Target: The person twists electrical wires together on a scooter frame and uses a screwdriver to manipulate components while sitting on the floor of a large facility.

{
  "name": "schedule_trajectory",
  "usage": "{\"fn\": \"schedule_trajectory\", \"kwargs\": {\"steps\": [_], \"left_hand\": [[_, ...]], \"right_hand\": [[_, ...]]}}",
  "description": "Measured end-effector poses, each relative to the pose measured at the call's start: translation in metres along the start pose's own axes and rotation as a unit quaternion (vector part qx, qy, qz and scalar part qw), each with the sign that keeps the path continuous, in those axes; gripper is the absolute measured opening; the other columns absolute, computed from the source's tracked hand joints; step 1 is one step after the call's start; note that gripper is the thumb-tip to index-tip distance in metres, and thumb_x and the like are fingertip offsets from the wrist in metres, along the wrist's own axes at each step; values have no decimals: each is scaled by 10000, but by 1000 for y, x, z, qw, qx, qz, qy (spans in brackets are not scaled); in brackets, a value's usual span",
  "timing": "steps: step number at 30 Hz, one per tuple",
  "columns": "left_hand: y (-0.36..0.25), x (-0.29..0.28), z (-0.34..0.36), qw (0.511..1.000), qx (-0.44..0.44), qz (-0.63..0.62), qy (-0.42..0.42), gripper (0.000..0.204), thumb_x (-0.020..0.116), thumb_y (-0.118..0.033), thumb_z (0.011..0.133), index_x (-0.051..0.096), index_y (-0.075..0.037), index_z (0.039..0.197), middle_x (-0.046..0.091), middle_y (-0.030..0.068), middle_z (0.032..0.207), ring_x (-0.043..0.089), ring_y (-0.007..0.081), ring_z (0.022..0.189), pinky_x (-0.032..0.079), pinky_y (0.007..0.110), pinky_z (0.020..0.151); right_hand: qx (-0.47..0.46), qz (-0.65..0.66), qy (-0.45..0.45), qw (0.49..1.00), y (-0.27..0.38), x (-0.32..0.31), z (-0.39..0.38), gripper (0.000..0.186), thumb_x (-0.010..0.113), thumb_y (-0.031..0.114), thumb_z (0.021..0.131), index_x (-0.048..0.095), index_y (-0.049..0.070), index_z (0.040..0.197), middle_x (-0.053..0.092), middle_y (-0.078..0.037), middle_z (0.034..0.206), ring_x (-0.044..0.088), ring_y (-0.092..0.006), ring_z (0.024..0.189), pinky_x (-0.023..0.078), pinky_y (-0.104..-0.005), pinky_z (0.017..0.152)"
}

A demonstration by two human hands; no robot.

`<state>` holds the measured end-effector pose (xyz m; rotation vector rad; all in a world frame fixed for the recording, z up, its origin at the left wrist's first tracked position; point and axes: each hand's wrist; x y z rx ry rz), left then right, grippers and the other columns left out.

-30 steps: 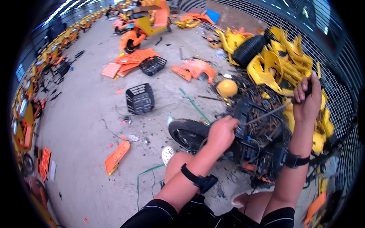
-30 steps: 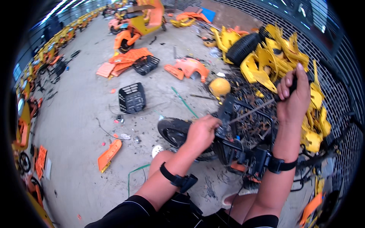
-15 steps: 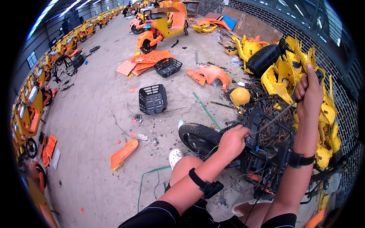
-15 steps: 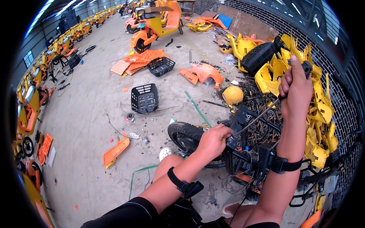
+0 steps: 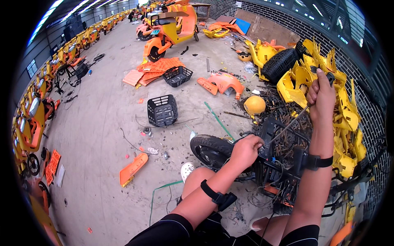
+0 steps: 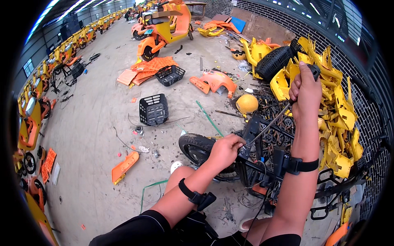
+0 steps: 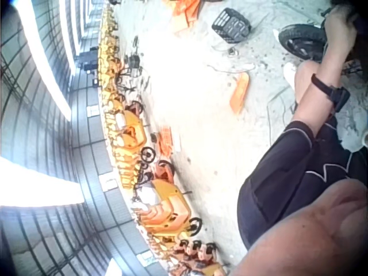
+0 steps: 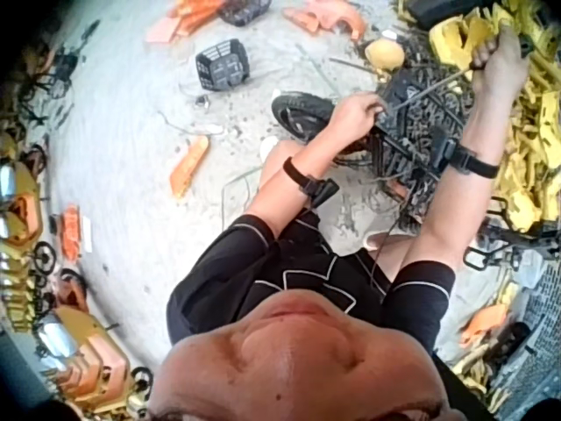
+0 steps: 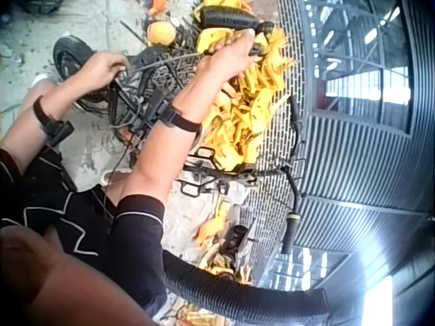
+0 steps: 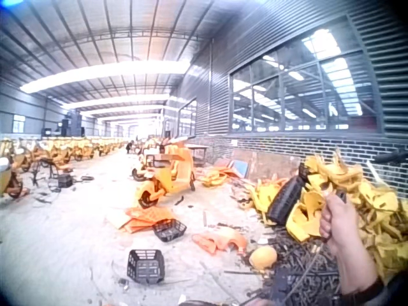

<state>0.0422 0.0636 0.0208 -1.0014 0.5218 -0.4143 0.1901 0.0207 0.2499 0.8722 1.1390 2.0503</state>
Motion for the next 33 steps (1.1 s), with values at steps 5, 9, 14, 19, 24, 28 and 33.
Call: {"fn": "schedule_trajectory", "kwargs": {"steps": [5,9,14,19,24,28,33], "left_hand": [[-3,-2,0,1000,3,21,2,82,667,-45,863,690,-30,939,678,143,908,661,346,860,520,395,745],[-2,1,-1,1000,-2,22,-8,79,664,-43,859,683,-24,933,677,153,903,656,357,865,518,411,750],[-4,1,1,1000,3,4,-6,64,656,-54,861,671,-22,915,667,161,903,643,384,886,510,446,757],[-1,-3,-2,1000,1,4,-5,160,670,-52,872,651,-23,1029,670,163,883,656,345,831,515,402,738],[-10,-5,-3,998,-68,-15,7,261,669,-77,894,601,-37,1143,658,160,864,647,347,810,506,410,726],[-13,-6,-3,998,-55,-8,7,246,668,-87,899,605,-42,1133,653,162,857,647,351,816,505,415,721],[-2,-6,-1,1000,24,18,4,156,674,-90,885,646,-27,1026,655,172,877,647,362,838,509,414,727]], "right_hand": [[-5,0,-2,1000,6,5,-9,241,620,251,975,478,114,836,405,47,590,359,-55,401,280,-234,366],[-11,-7,4,1000,7,10,-12,259,626,250,971,460,117,822,397,45,582,353,-58,398,277,-237,358],[-28,-42,0,999,8,21,-15,296,637,262,967,434,130,796,395,45,586,357,-58,404,280,-236,365],[-12,-48,3,999,7,27,-16,288,631,257,971,430,132,808,400,48,586,353,-54,396,278,-235,356],[11,64,101,993,3,6,-11,288,601,248,979,445,131,767,375,51,573,338,-47,404,269,-225,367],[4,65,56,996,1,-4,-10,269,598,242,982,460,130,779,381,50,577,345,-48,421,269,-225,376],[-17,36,6,999,2,-5,-13,267,604,238,983,469,127,781,393,46,592,355,-51,430,272,-229,383]]}}
Point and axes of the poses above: each hand's wrist, its own z-axis towards the middle knuckle, its own x-axis out of the palm, y = z × x
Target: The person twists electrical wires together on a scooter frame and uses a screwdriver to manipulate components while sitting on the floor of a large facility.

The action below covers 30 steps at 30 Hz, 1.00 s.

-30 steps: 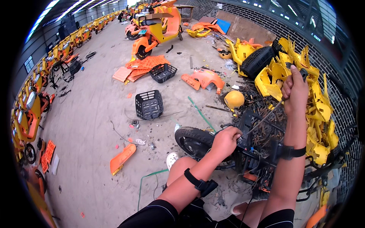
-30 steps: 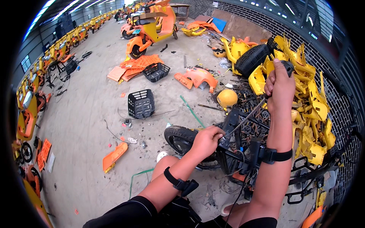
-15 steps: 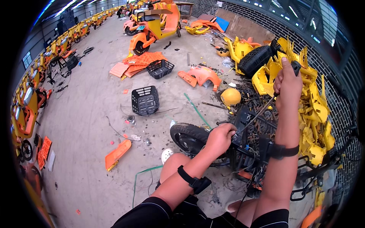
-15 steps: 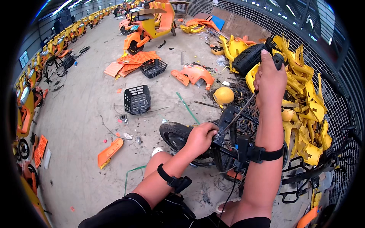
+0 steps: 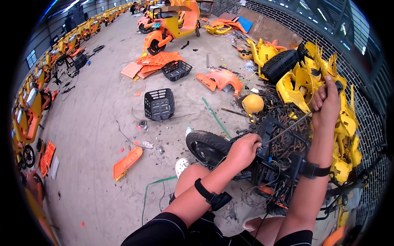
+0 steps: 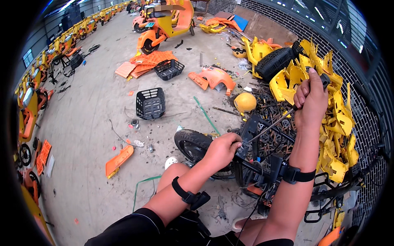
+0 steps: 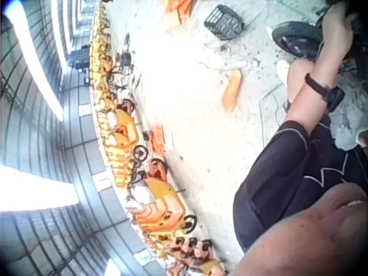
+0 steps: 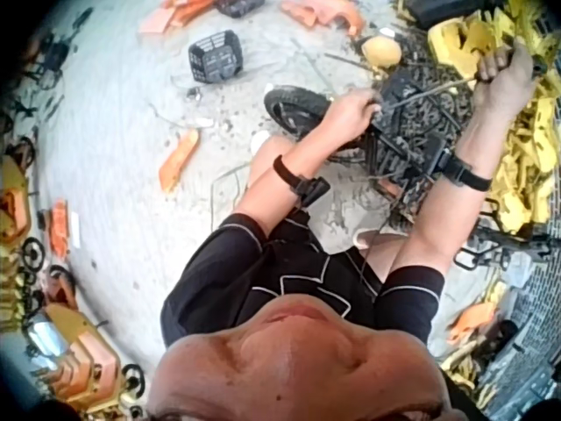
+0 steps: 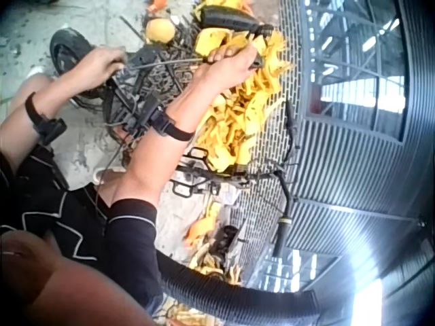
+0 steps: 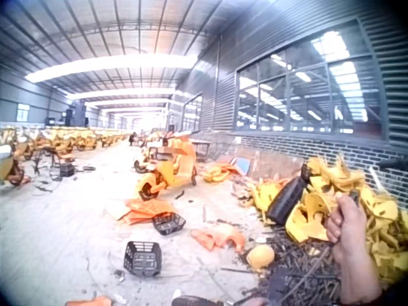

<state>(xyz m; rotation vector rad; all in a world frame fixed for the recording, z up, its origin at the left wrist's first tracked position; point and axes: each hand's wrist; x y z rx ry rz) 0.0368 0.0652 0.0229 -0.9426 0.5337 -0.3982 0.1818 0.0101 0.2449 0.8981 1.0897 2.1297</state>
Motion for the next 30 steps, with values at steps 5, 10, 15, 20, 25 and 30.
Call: {"fn": "schedule_trajectory", "kwargs": {"steps": [5,10,15,20,25,30], "left_hand": [[-1,-1,1,1000,-9,-7,12,105,678,-79,870,664,-6,945,658,176,894,648,368,851,514,409,743],[1,-2,3,999,-1,9,31,113,683,-62,871,685,-7,970,665,174,892,658,340,831,521,380,744],[-2,-9,12,998,-24,-11,64,112,693,-61,880,699,-9,980,662,141,855,645,264,788,507,342,723],[-2,-5,17,997,-30,2,73,108,704,-52,869,707,-15,971,658,129,848,636,250,775,500,332,713],[-6,-6,18,997,-14,18,75,93,700,-24,856,709,-17,948,642,121,824,624,249,754,492,329,691],[-7,-3,18,997,-7,25,70,73,673,-10,851,695,-20,919,631,139,823,622,297,771,492,363,694]], "right_hand": [[-28,-33,0,999,0,12,-12,312,651,278,964,461,122,773,418,39,602,375,-58,439,296,-234,396],[-43,-1,52,998,-7,-1,-17,349,689,327,938,493,102,757,477,22,619,447,-74,469,338,-236,413],[-118,55,22,991,5,-28,-34,292,518,264,1037,446,117,795,363,43,620,330,-55,470,295,-226,415],[-134,83,-21,987,13,-45,-37,268,508,259,1041,481,106,822,352,40,606,319,-56,451,286,-220,398],[-119,72,-22,990,9,-46,-35,319,552,309,1013,466,115,776,373,32,597,348,-71,449,297,-245,400],[-101,65,-25,992,5,-42,-39,331,535,306,1021,464,114,761,367,28,596,343,-75,449,295,-248,401]]}}
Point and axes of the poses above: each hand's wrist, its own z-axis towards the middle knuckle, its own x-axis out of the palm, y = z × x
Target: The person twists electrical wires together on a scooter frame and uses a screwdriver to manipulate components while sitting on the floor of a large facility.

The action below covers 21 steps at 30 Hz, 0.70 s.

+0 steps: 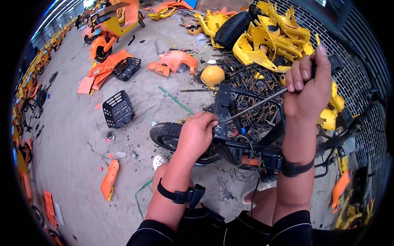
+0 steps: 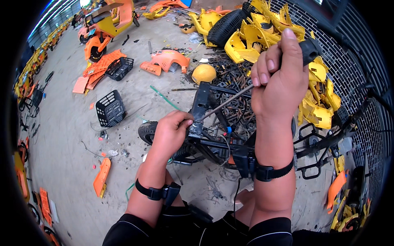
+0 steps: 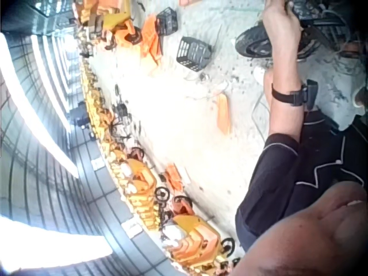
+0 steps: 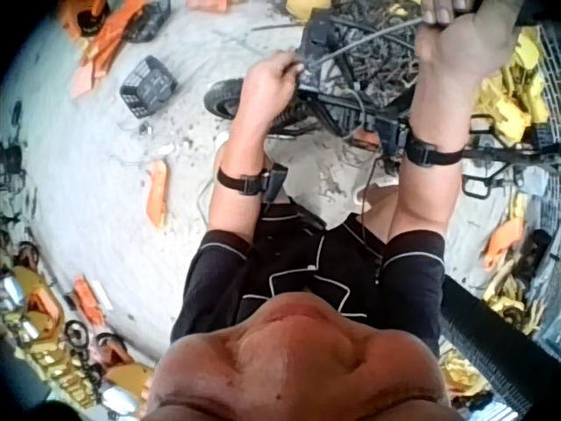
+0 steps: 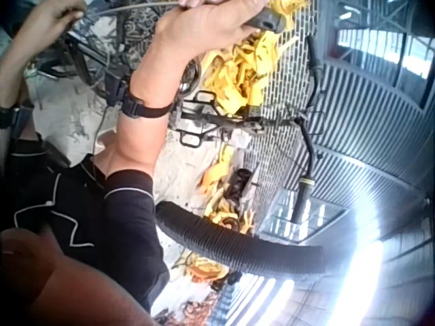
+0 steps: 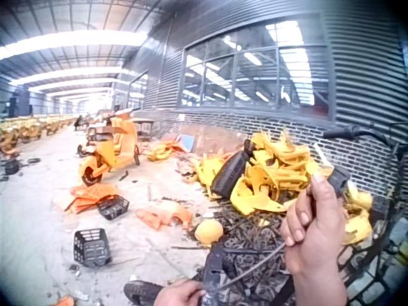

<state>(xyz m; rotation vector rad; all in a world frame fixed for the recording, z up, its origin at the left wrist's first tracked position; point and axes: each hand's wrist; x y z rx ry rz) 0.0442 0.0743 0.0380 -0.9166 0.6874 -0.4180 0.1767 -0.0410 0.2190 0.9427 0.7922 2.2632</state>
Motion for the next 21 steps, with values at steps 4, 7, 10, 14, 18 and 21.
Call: {"fn": "schedule_trajectory", "kwargs": {"steps": [4,7,10,14,18,21], "left_hand": [[-1,1,-1,1000,8,23,-8,50,657,-33,849,678,-25,893,639,158,856,627,376,828,502,430,719],[-3,2,-2,999,19,31,-14,58,651,-28,844,679,-25,894,637,158,856,625,382,830,502,434,718],[-4,0,-4,999,19,30,-11,74,642,-18,840,683,-27,900,636,160,855,626,383,837,502,435,724],[0,0,-5,999,36,38,-10,95,641,17,847,687,-15,923,640,147,834,633,339,793,506,382,712],[-2,0,-6,997,47,52,-14,100,635,22,845,687,-14,923,644,147,841,641,346,813,513,384,717],[-2,-1,-6,998,44,48,-10,102,633,22,844,687,-18,922,647,145,844,643,348,820,515,389,717]], "right_hand": [[3,3,-15,1000,0,1,-4,272,515,298,1034,481,109,843,356,37,604,308,-64,456,274,-232,403],[2,6,-23,1000,1,1,-5,271,518,295,1033,480,108,841,357,38,605,309,-64,457,277,-232,405],[-11,8,-26,1000,1,-2,-4,270,517,292,1033,479,107,840,358,36,605,310,-65,458,277,-233,406],[-9,5,-26,1000,-3,-3,-6,270,515,292,1034,481,106,840,358,36,603,315,-63,458,278,-233,406],[-12,12,-33,999,0,-2,-5,269,515,295,1034,488,105,846,359,37,604,318,-63,458,280,-234,406],[-12,18,-21,1000,5,-3,-3,282,537,291,1021,478,106,817,378,26,594,349,-76,442,302,-246,392]]}}
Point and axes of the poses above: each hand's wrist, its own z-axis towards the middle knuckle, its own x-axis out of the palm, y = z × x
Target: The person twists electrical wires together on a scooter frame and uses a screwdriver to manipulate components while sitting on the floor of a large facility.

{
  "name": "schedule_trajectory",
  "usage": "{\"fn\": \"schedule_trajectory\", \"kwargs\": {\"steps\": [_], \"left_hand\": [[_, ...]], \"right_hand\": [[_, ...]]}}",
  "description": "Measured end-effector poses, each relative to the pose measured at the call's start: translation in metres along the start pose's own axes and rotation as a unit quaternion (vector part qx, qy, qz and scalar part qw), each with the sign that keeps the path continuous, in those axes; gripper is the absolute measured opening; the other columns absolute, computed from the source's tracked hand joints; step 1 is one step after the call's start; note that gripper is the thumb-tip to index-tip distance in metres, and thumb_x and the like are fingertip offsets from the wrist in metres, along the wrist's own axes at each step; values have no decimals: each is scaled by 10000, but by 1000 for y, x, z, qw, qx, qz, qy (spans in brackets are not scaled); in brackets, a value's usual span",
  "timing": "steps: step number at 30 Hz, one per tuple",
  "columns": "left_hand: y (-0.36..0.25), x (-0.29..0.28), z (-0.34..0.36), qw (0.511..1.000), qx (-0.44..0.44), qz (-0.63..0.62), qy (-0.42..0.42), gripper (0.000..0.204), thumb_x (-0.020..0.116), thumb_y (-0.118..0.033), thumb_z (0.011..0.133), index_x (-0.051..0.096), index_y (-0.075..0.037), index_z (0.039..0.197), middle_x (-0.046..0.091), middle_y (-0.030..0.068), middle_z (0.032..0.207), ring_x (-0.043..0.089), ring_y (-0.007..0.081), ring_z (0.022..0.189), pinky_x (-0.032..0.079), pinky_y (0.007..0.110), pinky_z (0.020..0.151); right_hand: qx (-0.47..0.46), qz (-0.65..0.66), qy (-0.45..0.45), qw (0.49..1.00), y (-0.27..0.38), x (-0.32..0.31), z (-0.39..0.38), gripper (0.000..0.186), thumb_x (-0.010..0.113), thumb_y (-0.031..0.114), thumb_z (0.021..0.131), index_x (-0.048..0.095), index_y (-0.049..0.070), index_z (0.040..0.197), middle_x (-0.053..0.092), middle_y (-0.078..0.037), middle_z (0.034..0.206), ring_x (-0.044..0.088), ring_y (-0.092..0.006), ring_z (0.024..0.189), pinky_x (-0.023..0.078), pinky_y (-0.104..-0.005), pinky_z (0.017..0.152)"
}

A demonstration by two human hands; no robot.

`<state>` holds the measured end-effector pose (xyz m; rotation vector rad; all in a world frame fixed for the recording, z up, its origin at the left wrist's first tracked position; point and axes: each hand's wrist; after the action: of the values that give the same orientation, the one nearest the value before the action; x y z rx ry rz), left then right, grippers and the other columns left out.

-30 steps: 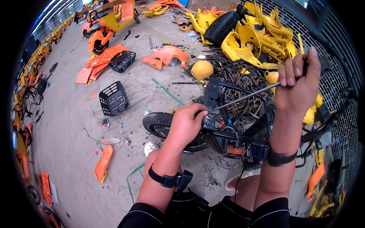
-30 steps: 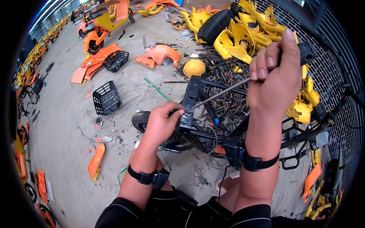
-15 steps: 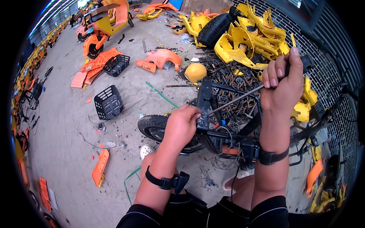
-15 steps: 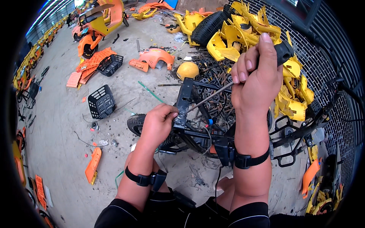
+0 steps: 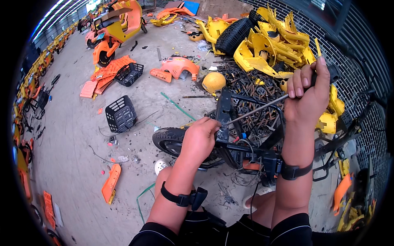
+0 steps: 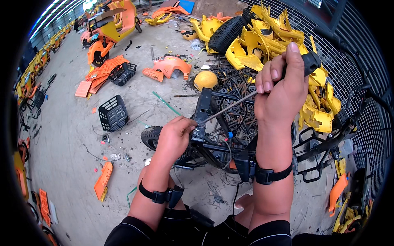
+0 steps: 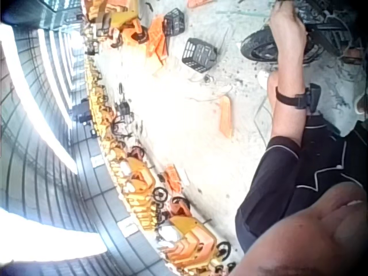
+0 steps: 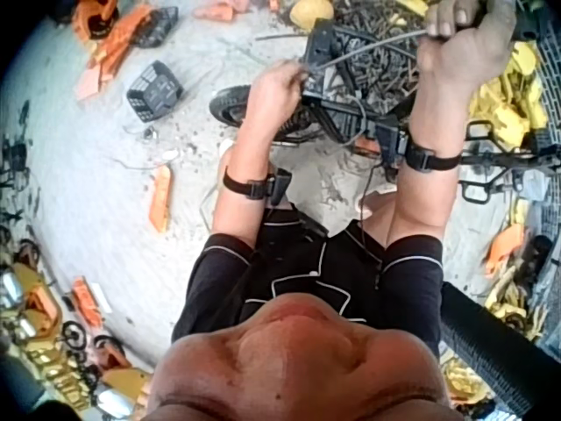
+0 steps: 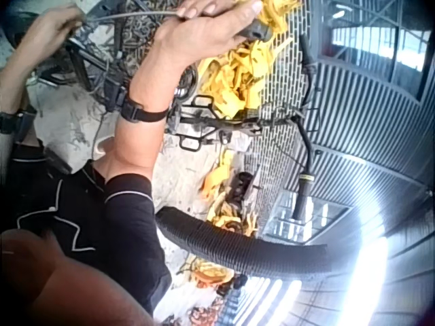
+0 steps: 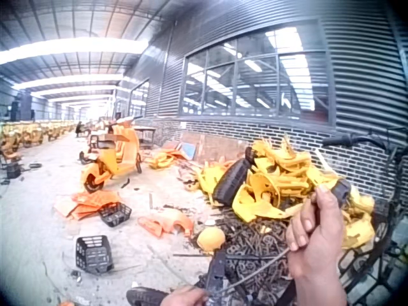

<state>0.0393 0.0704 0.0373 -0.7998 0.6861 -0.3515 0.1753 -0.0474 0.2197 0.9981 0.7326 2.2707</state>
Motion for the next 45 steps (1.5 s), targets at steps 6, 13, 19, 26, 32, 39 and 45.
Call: {"fn": "schedule_trajectory", "kwargs": {"steps": [6,13,19,26,32,39,45], "left_hand": [[0,0,0,1000,15,19,-1,111,624,17,833,684,-30,914,646,138,845,638,352,835,514,411,730],[0,0,-2,1000,17,19,-4,118,605,19,811,670,-38,892,636,128,839,631,356,862,507,439,753],[-1,0,-2,999,22,24,-3,121,614,19,807,673,-40,894,637,129,844,631,357,863,508,439,754],[-1,-1,-2,1000,10,15,-4,130,623,14,804,683,-45,904,645,133,852,635,359,865,512,440,746],[1,1,-2,1000,15,23,-6,130,633,12,798,689,-53,896,649,126,848,634,357,858,513,432,739],[1,2,0,1000,16,21,-7,110,643,3,798,692,-48,882,647,130,835,632,358,843,512,432,731],[5,3,0,999,23,32,-13,100,663,-3,796,691,-51,879,646,131,831,629,361,829,510,433,723]], "right_hand": [[-2,-19,-3,1000,-1,2,-5,267,510,297,1033,487,105,849,362,36,607,318,-66,454,282,-235,406],[3,-25,6,1000,0,5,-5,300,549,282,1015,472,104,786,394,18,592,380,-88,437,318,-255,393],[-5,-13,-2,1000,3,4,-2,296,561,268,1009,471,108,778,398,18,588,387,-91,432,319,-257,390],[-7,-25,4,1000,-2,7,-3,304,565,274,1006,468,108,770,403,20,582,393,-92,429,323,-253,387],[23,3,49,999,-6,-3,5,296,524,265,1011,468,104,769,370,25,580,356,-84,429,313,-255,389],[98,27,36,994,-20,-18,34,291,521,227,998,428,113,747,360,33,579,328,-77,430,296,-260,404],[86,-41,-5,995,-28,2,33,275,530,242,1018,432,131,787,334,49,585,297,-67,446,268,-240,417]]}}
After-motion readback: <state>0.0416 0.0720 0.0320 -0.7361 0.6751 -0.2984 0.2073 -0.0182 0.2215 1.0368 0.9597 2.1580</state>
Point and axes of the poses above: each hand's wrist, its own z-axis towards the middle knuckle, its own x-axis out of the palm, y = z × x
